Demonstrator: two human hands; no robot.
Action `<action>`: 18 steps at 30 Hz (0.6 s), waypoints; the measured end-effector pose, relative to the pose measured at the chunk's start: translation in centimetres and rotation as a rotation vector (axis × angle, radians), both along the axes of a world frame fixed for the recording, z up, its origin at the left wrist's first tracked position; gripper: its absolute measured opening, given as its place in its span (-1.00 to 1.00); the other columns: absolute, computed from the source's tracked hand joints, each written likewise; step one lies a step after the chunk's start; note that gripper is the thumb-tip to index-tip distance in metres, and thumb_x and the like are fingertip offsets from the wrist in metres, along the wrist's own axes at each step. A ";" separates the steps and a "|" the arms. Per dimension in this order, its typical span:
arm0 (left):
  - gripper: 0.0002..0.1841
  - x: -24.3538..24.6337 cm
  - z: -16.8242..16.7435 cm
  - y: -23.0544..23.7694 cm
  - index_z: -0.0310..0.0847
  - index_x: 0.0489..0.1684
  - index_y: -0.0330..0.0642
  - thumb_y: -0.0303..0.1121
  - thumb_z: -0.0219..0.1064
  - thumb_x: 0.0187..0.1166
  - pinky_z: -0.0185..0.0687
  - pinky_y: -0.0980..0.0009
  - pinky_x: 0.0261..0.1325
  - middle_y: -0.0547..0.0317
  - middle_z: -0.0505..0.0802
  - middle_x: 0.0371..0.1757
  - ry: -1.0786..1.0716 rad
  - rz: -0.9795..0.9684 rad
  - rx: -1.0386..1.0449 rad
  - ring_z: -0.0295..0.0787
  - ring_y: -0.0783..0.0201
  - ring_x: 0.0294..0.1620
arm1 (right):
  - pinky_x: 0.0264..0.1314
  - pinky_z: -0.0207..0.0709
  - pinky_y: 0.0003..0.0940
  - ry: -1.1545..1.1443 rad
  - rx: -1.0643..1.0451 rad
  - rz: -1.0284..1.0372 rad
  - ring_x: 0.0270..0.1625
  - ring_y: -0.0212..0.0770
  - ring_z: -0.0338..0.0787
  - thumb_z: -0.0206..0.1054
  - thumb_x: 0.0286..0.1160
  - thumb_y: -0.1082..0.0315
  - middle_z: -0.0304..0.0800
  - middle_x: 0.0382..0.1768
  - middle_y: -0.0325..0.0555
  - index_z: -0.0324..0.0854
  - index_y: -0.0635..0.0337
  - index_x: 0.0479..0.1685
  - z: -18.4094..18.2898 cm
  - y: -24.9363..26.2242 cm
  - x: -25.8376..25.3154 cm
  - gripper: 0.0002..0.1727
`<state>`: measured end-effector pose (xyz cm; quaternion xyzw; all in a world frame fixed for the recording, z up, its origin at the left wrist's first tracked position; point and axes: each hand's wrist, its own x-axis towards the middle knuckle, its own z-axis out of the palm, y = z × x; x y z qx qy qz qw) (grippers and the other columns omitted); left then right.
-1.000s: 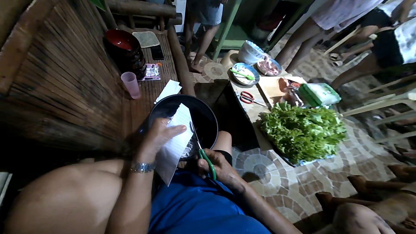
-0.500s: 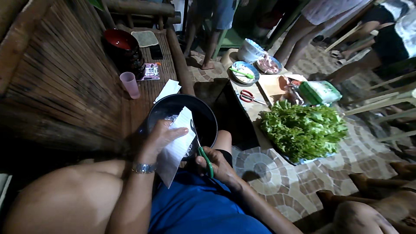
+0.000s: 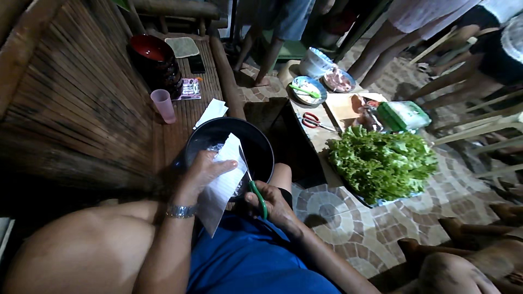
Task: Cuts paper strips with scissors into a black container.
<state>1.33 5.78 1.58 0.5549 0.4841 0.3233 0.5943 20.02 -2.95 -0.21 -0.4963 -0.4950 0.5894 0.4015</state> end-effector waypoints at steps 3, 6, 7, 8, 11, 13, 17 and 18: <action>-0.94 0.0 0.0 -0.1 0.73 -0.37 -0.17 -0.50 0.48 0.47 0.61 0.62 -0.53 0.33 0.80 -0.58 -0.007 -0.003 -0.001 0.69 0.57 -0.62 | -0.44 0.57 -0.67 0.005 -0.006 -0.007 -0.58 -0.62 0.62 0.30 0.59 0.26 0.61 -0.61 -0.53 0.57 0.21 -0.16 0.1 0.1 -0.1 -0.82; -0.94 0.0 0.0 -0.1 0.74 -0.35 -0.18 -0.53 0.48 0.45 0.59 0.63 -0.53 0.34 0.80 -0.57 -0.013 -0.025 0.000 0.67 0.58 -0.62 | -0.41 0.57 -0.65 0.020 -0.005 0.017 -0.55 -0.61 0.63 0.27 0.61 0.22 0.61 -0.59 -0.52 0.57 0.19 -0.15 0.2 0.5 0.0 -0.80; -0.94 0.0 0.0 -0.1 0.74 -0.36 -0.18 -0.52 0.49 0.46 0.59 0.63 -0.53 0.34 0.79 -0.57 -0.013 -0.026 -0.001 0.66 0.58 -0.62 | -0.41 0.58 -0.65 0.025 0.000 0.021 -0.55 -0.60 0.63 0.28 0.61 0.20 0.62 -0.59 -0.51 0.58 0.21 -0.14 0.1 0.6 0.1 -0.78; -0.94 0.0 0.1 -0.1 0.74 -0.36 -0.18 -0.52 0.49 0.46 0.59 0.63 -0.54 0.34 0.79 -0.58 -0.013 -0.024 -0.002 0.66 0.58 -0.63 | -0.41 0.58 -0.65 0.023 0.001 0.023 -0.56 -0.60 0.63 0.29 0.60 0.19 0.62 -0.59 -0.51 0.58 0.20 -0.14 0.1 0.7 0.1 -0.77; -0.93 0.0 0.1 0.1 0.73 -0.39 -0.20 -0.52 0.48 0.46 0.57 0.63 -0.56 0.32 0.79 -0.60 -0.001 -0.012 0.001 0.65 0.58 -0.65 | -0.44 0.56 -0.67 0.011 -0.012 0.017 -0.58 -0.62 0.62 0.30 0.60 0.22 0.62 -0.61 -0.52 0.59 0.20 -0.16 0.3 0.8 0.0 -0.79; -0.93 0.0 0.0 0.0 0.73 -0.38 -0.20 -0.53 0.49 0.45 0.56 0.63 -0.56 0.32 0.79 -0.60 -0.002 -0.016 0.006 0.64 0.58 -0.65 | -0.43 0.58 -0.67 0.017 -0.031 0.021 -0.58 -0.61 0.63 0.29 0.60 0.23 0.63 -0.61 -0.51 0.58 0.20 -0.16 0.3 0.9 0.0 -0.81; -0.90 0.0 -0.2 0.0 0.73 -0.43 -0.17 -0.55 0.50 0.42 0.54 0.65 -0.57 0.34 0.76 -0.62 -0.015 -0.059 0.006 0.61 0.59 -0.66 | -0.38 0.61 -0.63 0.036 -0.019 0.036 -0.54 -0.59 0.66 0.24 0.63 0.20 0.64 -0.59 -0.49 0.58 0.19 -0.17 0.3 1.4 0.1 -0.78; -0.90 -0.1 -0.2 0.0 0.72 -0.45 -0.17 -0.53 0.50 0.43 0.53 0.64 -0.57 0.34 0.75 -0.63 -0.013 -0.059 0.006 0.61 0.59 -0.67 | -0.37 0.60 -0.63 0.026 -0.018 0.038 -0.53 -0.59 0.66 0.24 0.64 0.19 0.63 -0.59 -0.49 0.58 0.19 -0.18 0.3 1.4 0.1 -0.77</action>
